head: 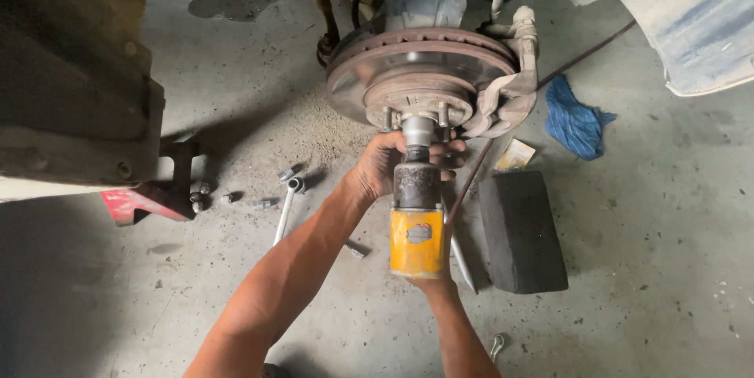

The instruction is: Replacing or repairing brake system components on a vehicle hub.

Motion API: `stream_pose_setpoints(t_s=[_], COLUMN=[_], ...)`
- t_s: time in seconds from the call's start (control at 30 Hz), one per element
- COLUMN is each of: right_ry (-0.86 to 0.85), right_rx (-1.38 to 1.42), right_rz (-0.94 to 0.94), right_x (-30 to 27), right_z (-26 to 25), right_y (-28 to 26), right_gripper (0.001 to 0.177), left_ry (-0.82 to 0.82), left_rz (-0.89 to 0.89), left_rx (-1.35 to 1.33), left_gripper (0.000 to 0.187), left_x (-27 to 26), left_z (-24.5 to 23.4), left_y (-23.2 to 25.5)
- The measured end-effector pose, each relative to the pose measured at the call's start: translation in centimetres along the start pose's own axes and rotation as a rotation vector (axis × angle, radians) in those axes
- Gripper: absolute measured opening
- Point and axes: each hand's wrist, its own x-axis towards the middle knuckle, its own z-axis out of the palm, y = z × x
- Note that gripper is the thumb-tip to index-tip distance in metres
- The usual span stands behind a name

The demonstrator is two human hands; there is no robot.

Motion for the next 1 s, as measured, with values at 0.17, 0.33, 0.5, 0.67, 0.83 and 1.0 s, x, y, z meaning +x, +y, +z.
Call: stream_pose_setpoints(t_s=[0.17, 0.33, 0.5, 0.67, 0.83, 1.0], right_ry=[0.073, 0.096, 0.158, 0.176, 0.088, -0.238], right_rx=[-0.39, 0.105, -0.234, -0.417, -0.709, -0.915], right_rz=[-0.338, -0.057, -0.333, -0.33, -0.194, 0.311], right_x=[-0.2, 0.7, 0.5, -4.9, -10.6, -12.1], right_z=[1.3, 1.4, -1.2, -2.2, -1.5, 0.2], right_y=[1.0, -0.5, -6.7, -4.6, 1.3, 4.1], right_gripper=[0.045, 0.032, 0.024, 0.036, 0.048, 0.058], left_ry=[0.008, 0.0, 0.41, 0.408, 0.687, 0.874], left_rz=[-0.013, -0.01, -0.003, -0.083, -0.125, -0.065], left_rx=[-0.011, 0.023, 0.519, 1.134, 0.967, 0.983], left_gripper=[0.082, 0.081, 0.091, 0.106, 0.102, 0.088], left_x=[0.0, -0.4, -1.9, -6.2, -5.5, -3.7], left_z=[-0.1, -0.5, 0.4, 5.0, 9.9, 9.4], left_y=[0.4, 0.6, 2.5, 6.4, 6.0, 5.5])
